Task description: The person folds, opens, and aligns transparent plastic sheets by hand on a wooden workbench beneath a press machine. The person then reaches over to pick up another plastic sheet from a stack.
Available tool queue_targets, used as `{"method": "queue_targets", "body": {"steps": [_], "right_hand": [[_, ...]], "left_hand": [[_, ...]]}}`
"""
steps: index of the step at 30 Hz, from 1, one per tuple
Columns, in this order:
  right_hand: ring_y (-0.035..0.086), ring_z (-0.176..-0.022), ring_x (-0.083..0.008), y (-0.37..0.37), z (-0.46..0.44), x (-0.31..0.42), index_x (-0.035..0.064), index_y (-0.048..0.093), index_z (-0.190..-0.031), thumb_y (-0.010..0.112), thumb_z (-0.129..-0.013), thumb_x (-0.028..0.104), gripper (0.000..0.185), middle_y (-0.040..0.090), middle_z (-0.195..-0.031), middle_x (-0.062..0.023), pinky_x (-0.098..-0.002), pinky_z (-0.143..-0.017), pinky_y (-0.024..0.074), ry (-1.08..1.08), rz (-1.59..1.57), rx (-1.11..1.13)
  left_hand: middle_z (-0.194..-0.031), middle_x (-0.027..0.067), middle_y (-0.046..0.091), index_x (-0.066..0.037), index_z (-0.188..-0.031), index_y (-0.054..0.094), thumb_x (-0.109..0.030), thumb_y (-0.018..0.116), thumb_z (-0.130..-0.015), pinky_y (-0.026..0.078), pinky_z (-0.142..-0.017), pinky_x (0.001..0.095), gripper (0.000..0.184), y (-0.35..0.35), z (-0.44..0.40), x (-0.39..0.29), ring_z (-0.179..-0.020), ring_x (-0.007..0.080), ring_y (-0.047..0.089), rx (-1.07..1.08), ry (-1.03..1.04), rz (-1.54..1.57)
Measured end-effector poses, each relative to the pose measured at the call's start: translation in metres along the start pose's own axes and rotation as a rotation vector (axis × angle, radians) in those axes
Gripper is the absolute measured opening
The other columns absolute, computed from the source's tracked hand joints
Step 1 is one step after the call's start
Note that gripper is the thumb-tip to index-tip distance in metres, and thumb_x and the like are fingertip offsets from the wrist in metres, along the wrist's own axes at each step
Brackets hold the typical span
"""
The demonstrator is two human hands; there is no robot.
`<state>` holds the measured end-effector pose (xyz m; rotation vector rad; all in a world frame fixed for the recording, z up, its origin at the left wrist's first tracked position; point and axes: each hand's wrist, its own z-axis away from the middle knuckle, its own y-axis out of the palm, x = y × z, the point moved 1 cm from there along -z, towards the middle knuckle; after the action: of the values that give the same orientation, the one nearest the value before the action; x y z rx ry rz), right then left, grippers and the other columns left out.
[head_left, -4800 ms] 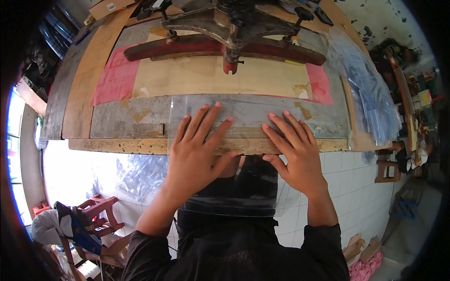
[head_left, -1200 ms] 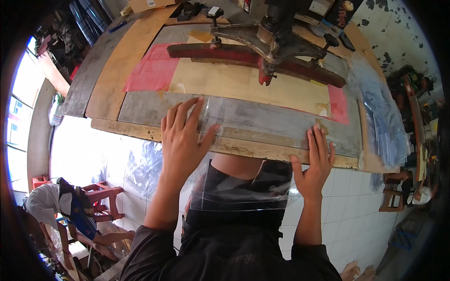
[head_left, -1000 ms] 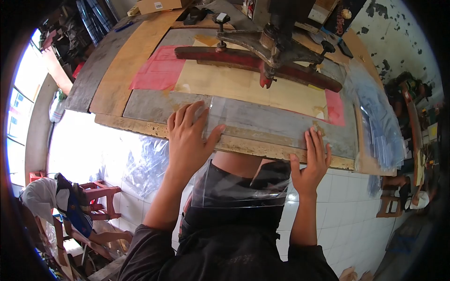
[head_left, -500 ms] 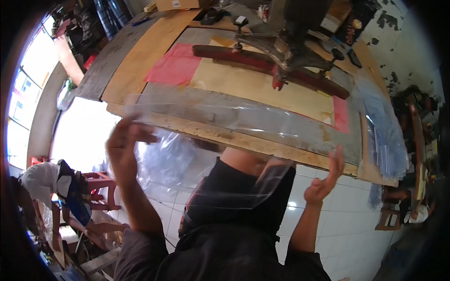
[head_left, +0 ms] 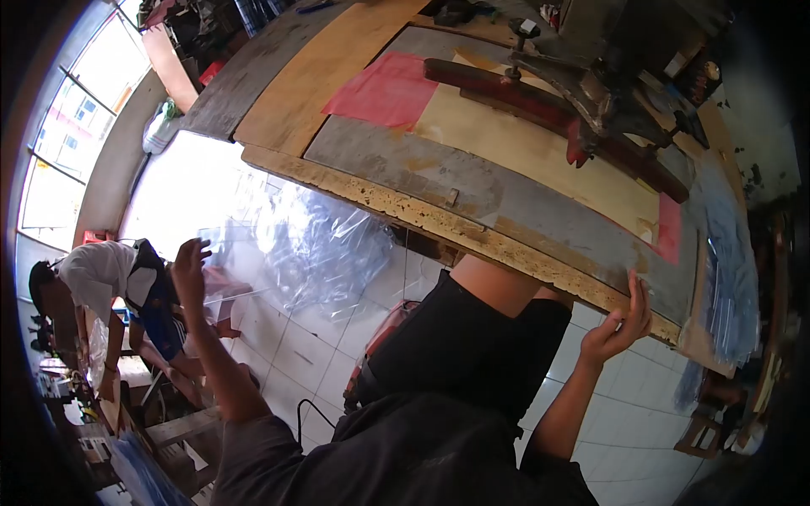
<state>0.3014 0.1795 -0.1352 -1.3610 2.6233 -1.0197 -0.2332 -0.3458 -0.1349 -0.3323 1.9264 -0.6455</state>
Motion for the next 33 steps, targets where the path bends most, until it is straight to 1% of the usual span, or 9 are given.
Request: {"method": "queue_targets", "body": {"steps": [8,14,18,21,22,24,26,30,33], "right_hand": [[0.057,-0.134,-0.0289,-0.008,0.001,0.001,0.004,0.065,-0.134,0.039,-0.107,0.031,0.046,0.068,-0.138,-0.0073,-0.0448,-0.116,0.031,-0.034,-0.011,0.068],[0.057,-0.134,-0.0312,-0.005,0.005,0.002,0.0032,0.065,-0.132,0.041,-0.106,0.03,0.044,0.068,-0.138,-0.0083,-0.0463,-0.116,0.0309,-0.034,-0.013,0.048],[0.058,-0.133,-0.0311,-0.003,0.007,0.0,0.0031,0.066,-0.13,0.041,-0.107,0.03,0.043,0.07,-0.136,-0.0089,-0.0461,-0.116,0.0317,-0.034,0.003,0.035],[0.059,-0.131,-0.0314,0.0,0.009,-0.003,0.0032,0.067,-0.128,0.039,-0.108,0.03,0.043,0.071,-0.134,-0.0094,-0.0454,-0.114,0.0333,-0.07,0.008,-0.005],[0.059,-0.131,-0.0314,0.003,0.009,-0.004,0.0032,0.067,-0.128,0.039,-0.108,0.03,0.043,0.071,-0.134,-0.0094,-0.0454,-0.114,0.0333,-0.069,0.006,0.003],[0.06,-0.128,-0.0312,0.005,0.012,-0.008,0.0041,0.067,-0.125,0.036,-0.11,0.03,0.043,0.072,-0.132,-0.0089,-0.0446,-0.113,0.0353,-0.112,0.056,-0.033],[0.06,-0.127,-0.0314,0.01,0.014,-0.013,0.0043,0.067,-0.124,0.035,-0.11,0.029,0.043,0.072,-0.13,-0.0087,-0.0444,-0.112,0.0361,-0.137,0.068,-0.058],[0.061,-0.124,-0.0318,0.021,0.015,-0.015,0.0038,0.067,-0.122,0.033,-0.111,0.027,0.043,0.074,-0.125,-0.0093,-0.0439,-0.111,0.0379,-0.16,0.101,-0.173],[0.061,-0.124,-0.0325,0.024,0.013,-0.014,0.0026,0.066,-0.122,0.032,-0.111,0.027,0.043,0.074,-0.124,-0.0105,-0.0442,-0.111,0.0384,-0.169,0.095,-0.206]], "left_hand": [[-0.124,0.0188,0.072,-0.001,-0.128,0.068,-0.018,0.056,-0.106,0.05,-0.105,0.0409,0.03,0.128,-0.055,0.094,-0.121,0.0311,0.067,-0.233,0.086,-0.248],[-0.137,0.0245,0.065,-0.01,-0.143,0.059,-0.014,0.073,-0.093,0.047,-0.109,0.0454,0.052,0.294,0.01,0.128,-0.13,0.0415,0.06,0.267,-0.054,-0.284],[-0.149,0.0281,0.054,-0.004,-0.153,0.045,-0.052,0.064,-0.098,0.039,-0.116,0.0527,0.075,0.386,0.145,0.173,-0.138,0.0454,0.051,0.672,-0.217,-0.332],[-0.169,0.0215,0.029,-0.011,-0.167,0.015,-0.072,0.044,-0.099,0.021,-0.124,0.0628,0.096,0.408,0.254,0.154,-0.158,0.0369,0.023,0.954,-0.332,-0.515],[-0.168,0.0246,0.029,-0.009,-0.166,0.019,-0.071,0.043,-0.1,0.021,-0.125,0.0579,0.094,0.4,0.274,0.129,-0.157,0.0395,0.024,0.989,-0.399,-0.512],[-0.165,0.0306,0.028,0.001,-0.164,0.02,-0.068,0.048,-0.101,0.02,-0.127,0.0508,0.098,0.416,0.304,0.186,-0.155,0.0442,0.024,0.644,-0.705,-0.105],[-0.164,0.0326,0.03,0.007,-0.16,0.025,-0.066,0.047,-0.102,0.022,-0.127,0.0445,0.097,0.387,0.292,0.181,-0.155,0.0455,0.024,0.779,-0.663,-0.23],[-0.169,0.0302,0.02,-0.009,-0.165,0.025,-0.073,0.037,-0.101,0.021,-0.124,0.0598,0.091,0.344,0.287,0.172,-0.159,0.0429,0.016,0.888,-0.623,-0.487],[-0.17,0.0294,0.016,-0.012,-0.166,0.022,-0.073,0.036,-0.101,0.016,-0.124,0.0618,0.091,0.335,0.298,0.169,-0.159,0.0432,0.012,0.783,-0.595,-0.504]]}}
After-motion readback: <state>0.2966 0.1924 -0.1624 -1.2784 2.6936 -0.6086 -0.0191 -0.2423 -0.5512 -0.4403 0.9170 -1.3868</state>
